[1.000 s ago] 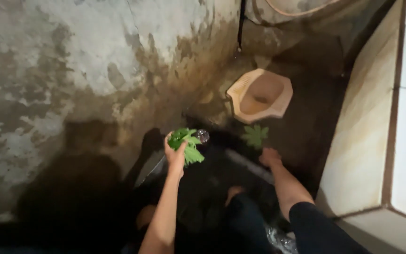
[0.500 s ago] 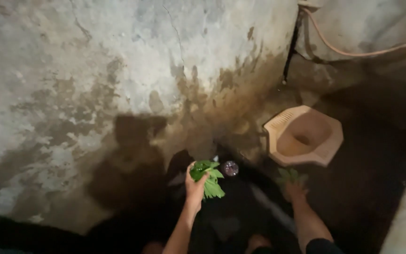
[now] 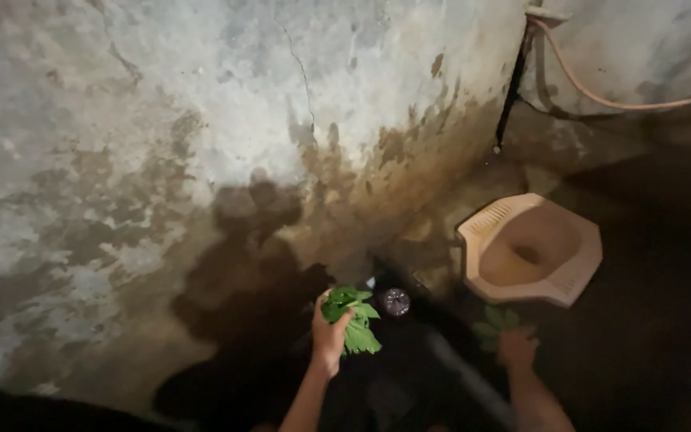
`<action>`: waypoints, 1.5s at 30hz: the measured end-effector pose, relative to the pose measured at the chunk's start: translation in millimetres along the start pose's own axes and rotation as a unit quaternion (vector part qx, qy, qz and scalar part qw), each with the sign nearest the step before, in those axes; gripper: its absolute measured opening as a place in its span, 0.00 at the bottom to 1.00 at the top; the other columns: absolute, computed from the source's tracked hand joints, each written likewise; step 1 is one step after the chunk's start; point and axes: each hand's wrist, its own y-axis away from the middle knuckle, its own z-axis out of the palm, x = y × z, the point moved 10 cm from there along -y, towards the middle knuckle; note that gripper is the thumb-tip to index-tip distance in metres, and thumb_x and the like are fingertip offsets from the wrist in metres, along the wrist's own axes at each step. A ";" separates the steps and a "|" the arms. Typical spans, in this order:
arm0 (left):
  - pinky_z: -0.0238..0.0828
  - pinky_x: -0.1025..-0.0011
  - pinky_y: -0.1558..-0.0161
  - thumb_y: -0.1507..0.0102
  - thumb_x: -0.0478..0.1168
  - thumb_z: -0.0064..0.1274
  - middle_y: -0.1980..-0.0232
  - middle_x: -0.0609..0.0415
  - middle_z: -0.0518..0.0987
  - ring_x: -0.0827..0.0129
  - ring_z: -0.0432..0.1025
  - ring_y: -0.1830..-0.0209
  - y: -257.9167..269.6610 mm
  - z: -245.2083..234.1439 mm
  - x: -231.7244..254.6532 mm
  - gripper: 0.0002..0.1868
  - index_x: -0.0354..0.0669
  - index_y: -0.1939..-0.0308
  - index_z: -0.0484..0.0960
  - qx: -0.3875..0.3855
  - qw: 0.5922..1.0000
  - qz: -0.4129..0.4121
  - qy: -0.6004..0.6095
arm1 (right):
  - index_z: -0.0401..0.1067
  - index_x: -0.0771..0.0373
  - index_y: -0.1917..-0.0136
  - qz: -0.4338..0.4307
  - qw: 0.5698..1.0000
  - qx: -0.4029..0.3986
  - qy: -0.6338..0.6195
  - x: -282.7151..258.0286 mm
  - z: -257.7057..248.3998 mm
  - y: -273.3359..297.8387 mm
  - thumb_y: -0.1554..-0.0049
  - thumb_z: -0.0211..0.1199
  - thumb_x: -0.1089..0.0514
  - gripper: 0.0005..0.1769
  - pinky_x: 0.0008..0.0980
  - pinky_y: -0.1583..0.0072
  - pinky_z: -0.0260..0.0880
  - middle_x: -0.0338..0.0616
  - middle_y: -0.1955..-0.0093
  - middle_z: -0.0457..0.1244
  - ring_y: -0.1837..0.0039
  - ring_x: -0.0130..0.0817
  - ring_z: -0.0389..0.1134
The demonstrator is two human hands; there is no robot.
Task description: Washing clothes in a machine and then washing leaves in a water basin.
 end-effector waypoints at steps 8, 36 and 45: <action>0.73 0.67 0.45 0.41 0.34 0.60 0.45 0.53 0.81 0.67 0.76 0.47 -2.6 11.2 -0.8 0.30 0.44 0.35 0.71 -0.014 1.000 0.013 0.023 | 0.78 0.50 0.49 -0.033 0.999 0.004 0.038 -3.5 4.3 5.5 0.43 0.60 0.51 0.10 0.49 0.39 0.72 0.44 0.43 0.70 0.39 0.44 0.72; 0.69 0.62 0.45 0.43 0.45 0.66 0.38 0.52 0.74 0.64 0.71 0.44 49.0 -11.9 27.2 0.40 0.42 0.31 0.64 0.046 0.995 -0.081 0.026 | 0.73 0.62 0.60 -0.172 0.844 0.271 -0.430 -229.0 -396.6 293.5 0.55 0.73 0.57 0.12 0.48 0.43 0.71 0.55 0.52 0.68 0.47 0.55 0.70; 0.72 0.67 0.48 0.38 0.44 0.64 0.44 0.51 0.79 0.68 0.74 0.48 110.0 11.0 218.4 0.29 0.37 0.38 0.72 -0.034 0.992 -0.084 0.082 | 0.72 0.62 0.55 -0.209 0.870 0.194 -0.401 -236.7 -574.1 438.8 0.51 0.69 0.61 0.10 0.46 0.42 0.66 0.49 0.52 0.69 0.45 0.51 0.68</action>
